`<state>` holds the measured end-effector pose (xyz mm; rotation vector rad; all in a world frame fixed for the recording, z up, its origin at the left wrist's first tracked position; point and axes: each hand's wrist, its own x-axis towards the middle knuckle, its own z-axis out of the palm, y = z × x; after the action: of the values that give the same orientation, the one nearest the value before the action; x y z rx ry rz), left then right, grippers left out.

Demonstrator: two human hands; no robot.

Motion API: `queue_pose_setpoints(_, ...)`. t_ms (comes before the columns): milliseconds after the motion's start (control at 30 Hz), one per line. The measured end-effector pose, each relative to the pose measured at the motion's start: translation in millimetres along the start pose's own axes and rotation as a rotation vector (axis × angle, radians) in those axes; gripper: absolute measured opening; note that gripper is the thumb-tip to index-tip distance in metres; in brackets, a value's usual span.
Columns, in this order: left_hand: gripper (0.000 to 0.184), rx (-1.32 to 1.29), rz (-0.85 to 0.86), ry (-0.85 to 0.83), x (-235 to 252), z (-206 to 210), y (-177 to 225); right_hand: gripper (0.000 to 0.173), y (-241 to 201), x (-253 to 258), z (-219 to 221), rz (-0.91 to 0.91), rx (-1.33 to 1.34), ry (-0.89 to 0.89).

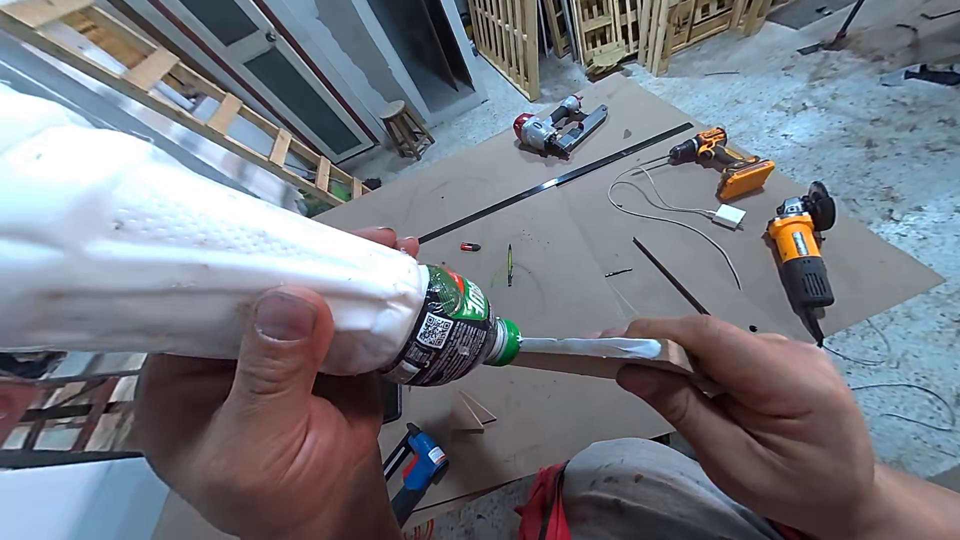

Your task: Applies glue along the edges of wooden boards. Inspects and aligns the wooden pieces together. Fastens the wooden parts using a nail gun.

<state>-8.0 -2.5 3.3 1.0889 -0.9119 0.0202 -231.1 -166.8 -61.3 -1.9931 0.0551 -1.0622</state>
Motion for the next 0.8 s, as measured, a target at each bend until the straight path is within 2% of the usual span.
queue_pose_setpoints(500,0.038,0.031,-0.033,0.071,-8,-32,-2,0.022,1,-11,-8,-0.028,0.102,0.001)
queue_pose_setpoints(667,0.035,-0.047,-0.038,0.119,-10,-14,6,0.022,3,-8,-4,-0.039,0.081,-0.004)
queue_pose_setpoints(800,0.036,-0.056,-0.017,0.095,-9,-10,9,0.023,3,-9,-3,-0.049,0.115,-0.011)
